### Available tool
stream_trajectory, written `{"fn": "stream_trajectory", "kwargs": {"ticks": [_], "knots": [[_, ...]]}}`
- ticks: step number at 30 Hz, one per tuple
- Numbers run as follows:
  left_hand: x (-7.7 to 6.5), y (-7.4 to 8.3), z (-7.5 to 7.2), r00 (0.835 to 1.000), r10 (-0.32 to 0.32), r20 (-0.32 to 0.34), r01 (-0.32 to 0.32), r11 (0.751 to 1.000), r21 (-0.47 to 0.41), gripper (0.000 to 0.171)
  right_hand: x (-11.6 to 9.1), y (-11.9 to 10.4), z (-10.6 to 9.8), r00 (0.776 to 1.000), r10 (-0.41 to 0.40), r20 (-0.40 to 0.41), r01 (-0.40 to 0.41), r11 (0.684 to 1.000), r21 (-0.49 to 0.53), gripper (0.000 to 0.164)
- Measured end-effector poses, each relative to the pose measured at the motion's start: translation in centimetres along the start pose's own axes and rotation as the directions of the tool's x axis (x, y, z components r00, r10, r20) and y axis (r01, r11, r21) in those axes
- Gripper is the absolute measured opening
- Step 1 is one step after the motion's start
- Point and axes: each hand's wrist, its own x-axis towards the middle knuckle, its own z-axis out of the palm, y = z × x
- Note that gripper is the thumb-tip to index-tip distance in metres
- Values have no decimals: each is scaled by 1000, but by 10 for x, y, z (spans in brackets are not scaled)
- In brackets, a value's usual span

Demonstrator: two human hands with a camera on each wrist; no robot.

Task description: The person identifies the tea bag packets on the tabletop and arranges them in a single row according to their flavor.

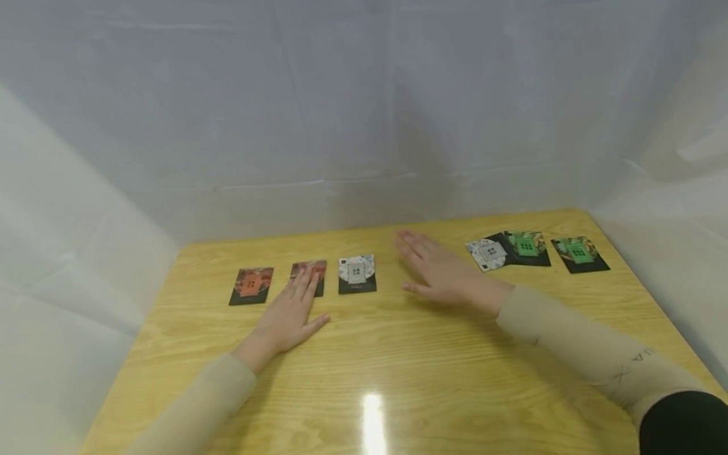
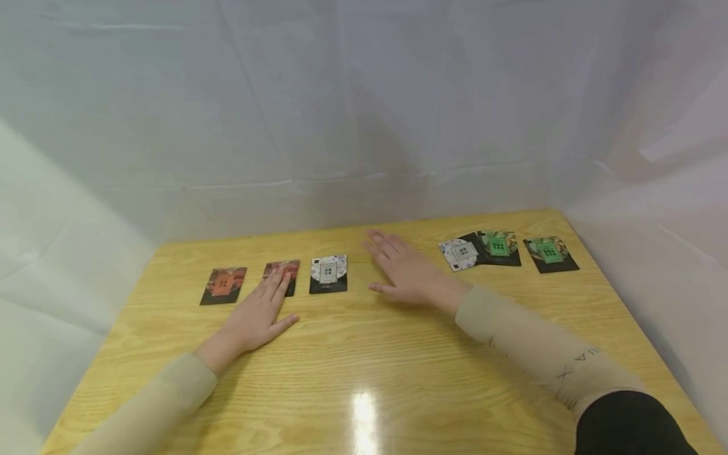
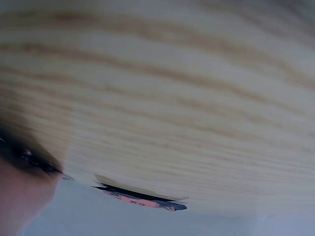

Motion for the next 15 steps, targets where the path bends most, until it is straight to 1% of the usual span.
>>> {"fn": "stream_trajectory", "kwargs": {"ticks": [7,11,15], "knots": [[0,-2,0,1000,-6,0,6,1000,5,95,-29,26,0,999,34,-8,-34,999,2,88],[0,-1,0,1000,-8,3,8,1000,-1,95,-45,39,0,999,47,-19,-47,999,22,86],[1,-1,1,1000,-4,5,4,1000,1,95,-60,53,-1,997,83,-11,-82,996,31,85]]}}
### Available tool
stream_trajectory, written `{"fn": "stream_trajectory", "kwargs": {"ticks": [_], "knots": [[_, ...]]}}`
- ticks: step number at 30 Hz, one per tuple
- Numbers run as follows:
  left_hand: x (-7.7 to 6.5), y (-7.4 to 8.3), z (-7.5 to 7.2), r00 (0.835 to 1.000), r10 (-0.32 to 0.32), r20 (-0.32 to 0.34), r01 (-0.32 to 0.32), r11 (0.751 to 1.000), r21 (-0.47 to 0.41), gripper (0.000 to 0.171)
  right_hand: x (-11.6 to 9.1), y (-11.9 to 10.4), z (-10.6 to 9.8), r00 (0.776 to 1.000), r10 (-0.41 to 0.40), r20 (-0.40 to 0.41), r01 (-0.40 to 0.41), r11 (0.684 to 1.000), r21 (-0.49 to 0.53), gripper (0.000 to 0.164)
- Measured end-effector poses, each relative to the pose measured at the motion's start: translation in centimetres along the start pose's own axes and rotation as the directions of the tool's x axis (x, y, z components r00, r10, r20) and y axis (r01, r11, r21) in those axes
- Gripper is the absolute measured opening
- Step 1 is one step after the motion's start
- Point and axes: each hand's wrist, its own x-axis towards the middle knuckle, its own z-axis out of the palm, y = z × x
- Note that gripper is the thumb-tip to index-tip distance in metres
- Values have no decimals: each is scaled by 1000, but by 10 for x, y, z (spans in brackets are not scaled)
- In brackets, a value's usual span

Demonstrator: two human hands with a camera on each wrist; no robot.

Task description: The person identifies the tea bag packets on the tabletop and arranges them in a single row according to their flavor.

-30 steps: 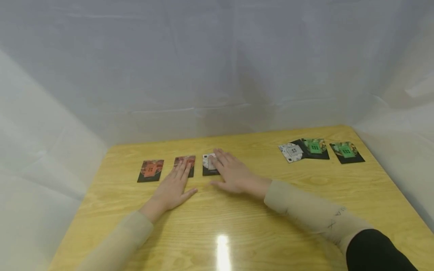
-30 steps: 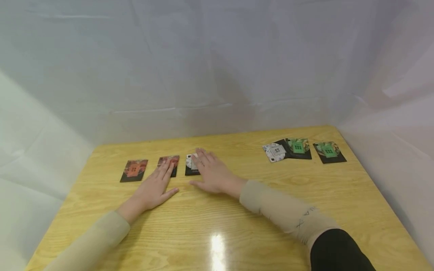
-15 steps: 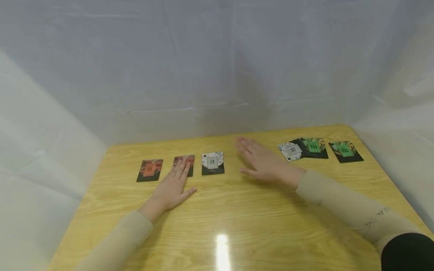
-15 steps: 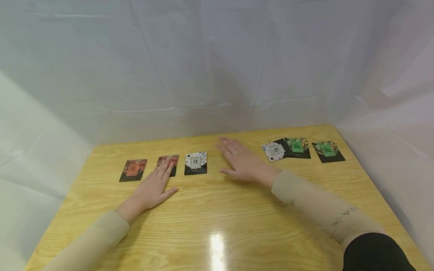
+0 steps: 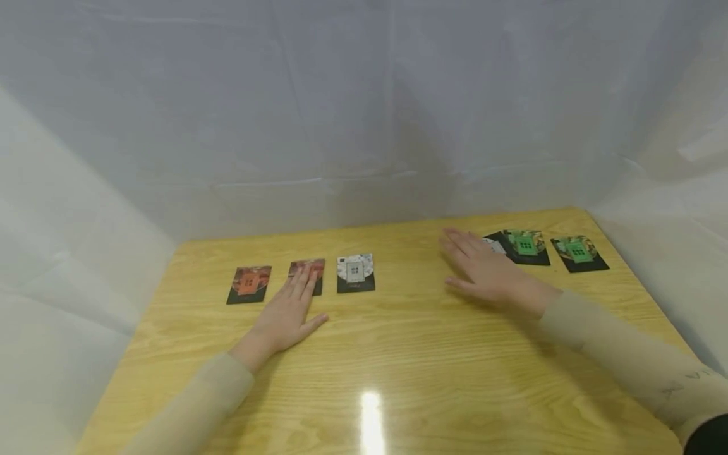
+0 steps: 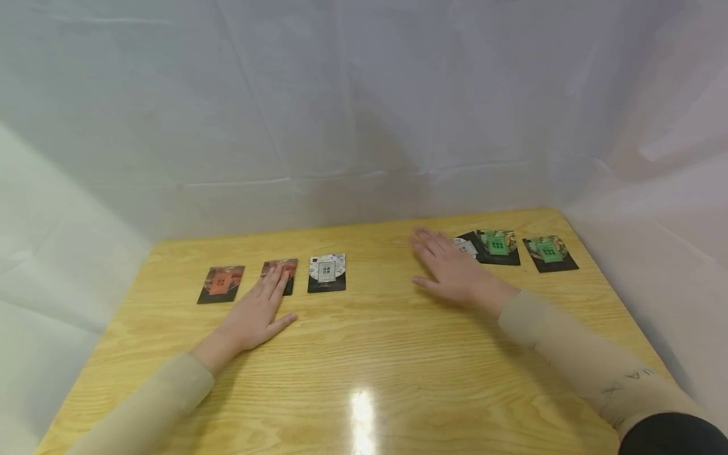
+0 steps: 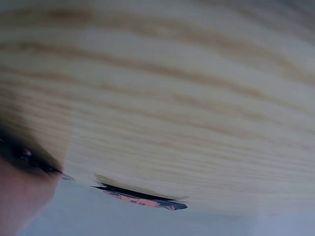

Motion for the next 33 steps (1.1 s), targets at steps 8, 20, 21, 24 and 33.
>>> {"fn": "stream_trajectory", "kwargs": {"ticks": [8,20,21,24,33], "knots": [[-1,1,-1,1000,5,0,-5,1000,-4,95,-25,22,2,999,53,-8,-53,999,-13,83],[-1,1,-1,1000,9,-4,-9,1000,-14,94,-68,39,6,990,141,1,-141,988,56,81],[-1,1,-1,1000,8,-4,-8,1000,-15,95,-71,39,6,990,143,1,-143,988,61,81],[-1,1,-1,1000,6,-1,-7,1000,-15,94,-80,40,9,989,146,4,-146,987,67,79],[0,0,1,1000,4,2,-4,1000,-6,94,-88,39,13,995,102,-3,-102,992,71,75]]}}
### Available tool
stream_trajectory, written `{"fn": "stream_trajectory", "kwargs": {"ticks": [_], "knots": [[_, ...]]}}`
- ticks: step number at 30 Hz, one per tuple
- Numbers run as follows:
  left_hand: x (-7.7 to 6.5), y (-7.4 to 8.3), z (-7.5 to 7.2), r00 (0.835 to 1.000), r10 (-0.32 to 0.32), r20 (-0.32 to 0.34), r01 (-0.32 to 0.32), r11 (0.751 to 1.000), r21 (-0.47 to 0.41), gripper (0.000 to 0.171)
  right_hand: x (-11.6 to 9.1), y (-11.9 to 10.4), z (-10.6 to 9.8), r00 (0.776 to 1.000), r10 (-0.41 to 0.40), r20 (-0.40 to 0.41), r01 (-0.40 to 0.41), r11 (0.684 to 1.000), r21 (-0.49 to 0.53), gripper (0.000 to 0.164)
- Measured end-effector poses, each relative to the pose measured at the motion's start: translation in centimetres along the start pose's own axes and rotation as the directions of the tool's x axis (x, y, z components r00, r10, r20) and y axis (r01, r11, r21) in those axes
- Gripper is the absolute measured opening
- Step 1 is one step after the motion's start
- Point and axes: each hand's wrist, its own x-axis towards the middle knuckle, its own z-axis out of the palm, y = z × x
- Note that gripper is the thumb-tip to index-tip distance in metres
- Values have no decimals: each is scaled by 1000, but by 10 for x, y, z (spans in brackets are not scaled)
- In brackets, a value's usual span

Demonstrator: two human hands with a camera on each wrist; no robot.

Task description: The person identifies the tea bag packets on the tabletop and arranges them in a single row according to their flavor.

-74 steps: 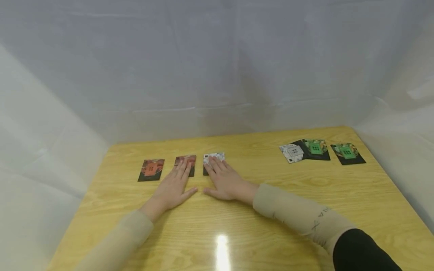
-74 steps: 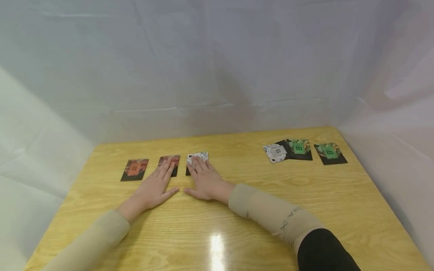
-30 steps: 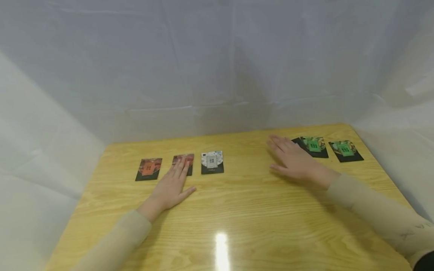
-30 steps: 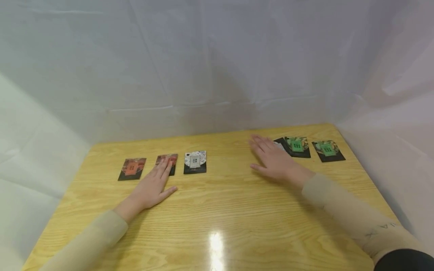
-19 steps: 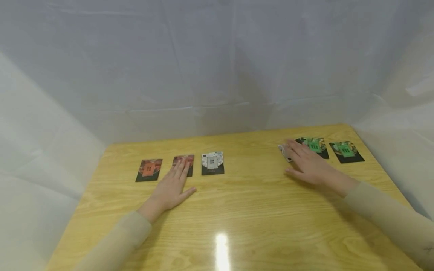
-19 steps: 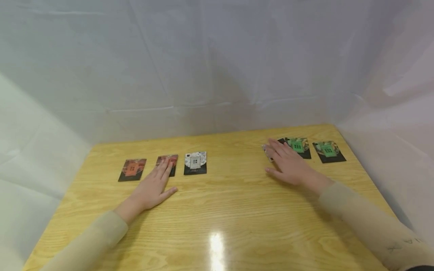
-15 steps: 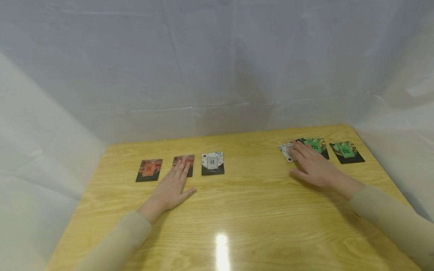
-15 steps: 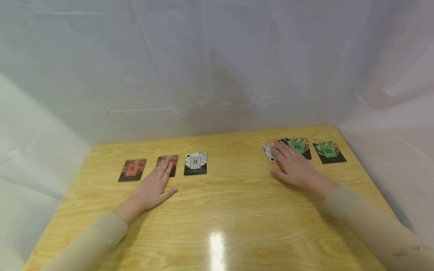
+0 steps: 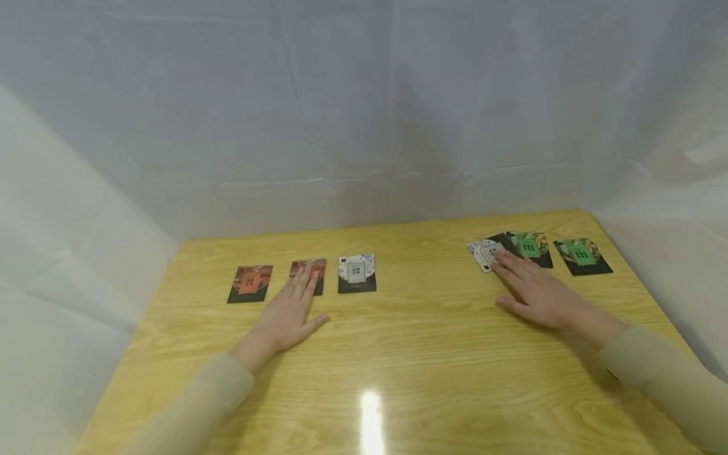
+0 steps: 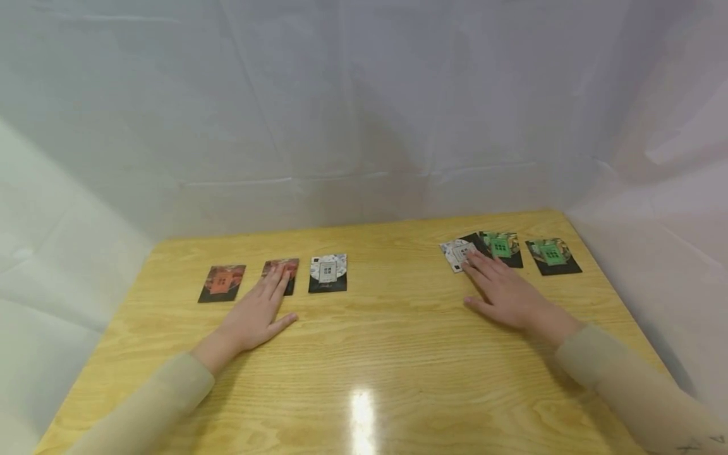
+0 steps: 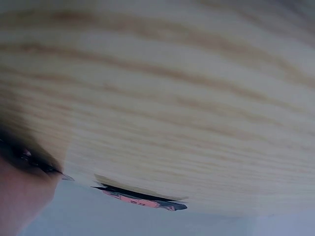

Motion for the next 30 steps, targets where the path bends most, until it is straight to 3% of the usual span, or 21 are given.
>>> {"fn": "stream_trajectory", "kwargs": {"ticks": [16,23,30], "knots": [[0,1,-3,1000,-4,4,4,1000,-9,95,28,-22,2,997,-35,69,37,999,-25,75],[1,0,-2,1000,-3,0,3,1000,-16,94,48,-36,14,997,-77,30,78,996,-44,76],[-1,0,-2,1000,-2,0,2,1000,-29,94,69,-62,24,995,-63,72,67,997,-49,79]]}}
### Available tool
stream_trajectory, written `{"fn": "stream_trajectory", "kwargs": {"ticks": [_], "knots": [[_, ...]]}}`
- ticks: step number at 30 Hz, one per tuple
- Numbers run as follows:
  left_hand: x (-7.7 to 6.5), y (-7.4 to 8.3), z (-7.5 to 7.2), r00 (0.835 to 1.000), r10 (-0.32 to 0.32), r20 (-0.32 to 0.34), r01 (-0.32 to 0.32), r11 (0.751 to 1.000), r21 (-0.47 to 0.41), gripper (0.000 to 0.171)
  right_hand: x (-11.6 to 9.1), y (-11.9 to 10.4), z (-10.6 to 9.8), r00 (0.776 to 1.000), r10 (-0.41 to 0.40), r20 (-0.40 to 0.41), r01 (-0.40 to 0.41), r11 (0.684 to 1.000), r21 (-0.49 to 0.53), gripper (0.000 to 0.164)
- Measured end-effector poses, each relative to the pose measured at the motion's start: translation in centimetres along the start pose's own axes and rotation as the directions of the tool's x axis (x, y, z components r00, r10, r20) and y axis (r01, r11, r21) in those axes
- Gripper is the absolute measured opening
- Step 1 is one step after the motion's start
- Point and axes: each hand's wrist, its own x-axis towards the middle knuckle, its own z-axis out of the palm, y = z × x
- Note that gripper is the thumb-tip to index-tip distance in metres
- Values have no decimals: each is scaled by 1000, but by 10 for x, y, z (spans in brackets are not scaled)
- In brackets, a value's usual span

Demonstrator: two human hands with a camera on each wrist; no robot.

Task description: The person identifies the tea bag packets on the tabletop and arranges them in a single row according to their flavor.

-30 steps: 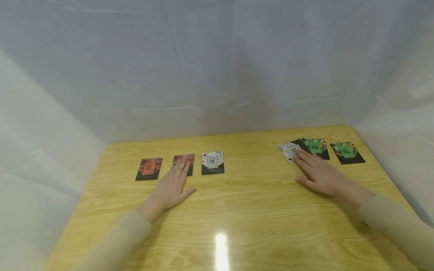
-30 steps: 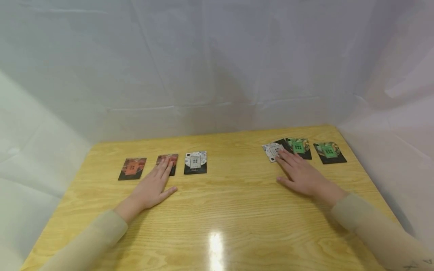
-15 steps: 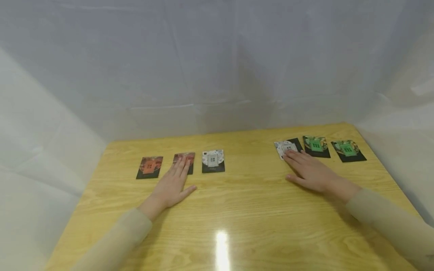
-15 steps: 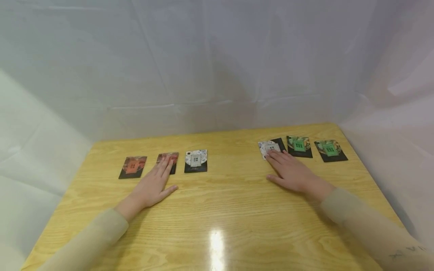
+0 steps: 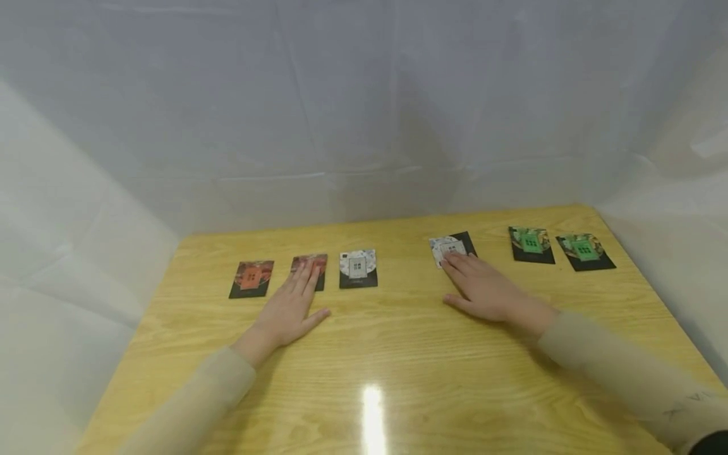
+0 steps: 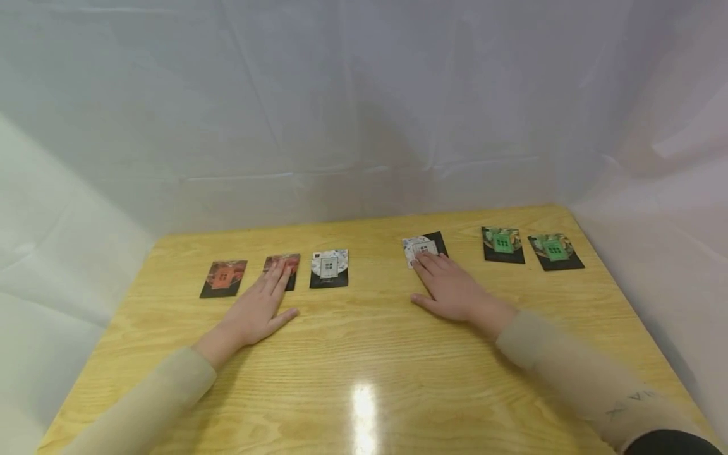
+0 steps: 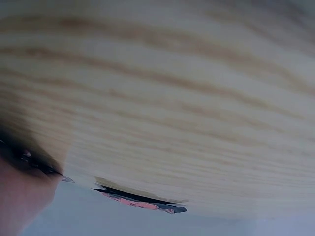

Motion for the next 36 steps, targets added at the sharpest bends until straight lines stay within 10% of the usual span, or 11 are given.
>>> {"fn": "stream_trajectory", "kwargs": {"ticks": [18,36], "knots": [[-1,-1,1,1000,-4,7,4,1000,10,96,41,-59,-5,1000,-16,24,17,1000,-23,82],[0,-1,-2,1000,1,25,-2,999,36,99,52,6,-35,973,-232,-5,231,969,-86,78]]}}
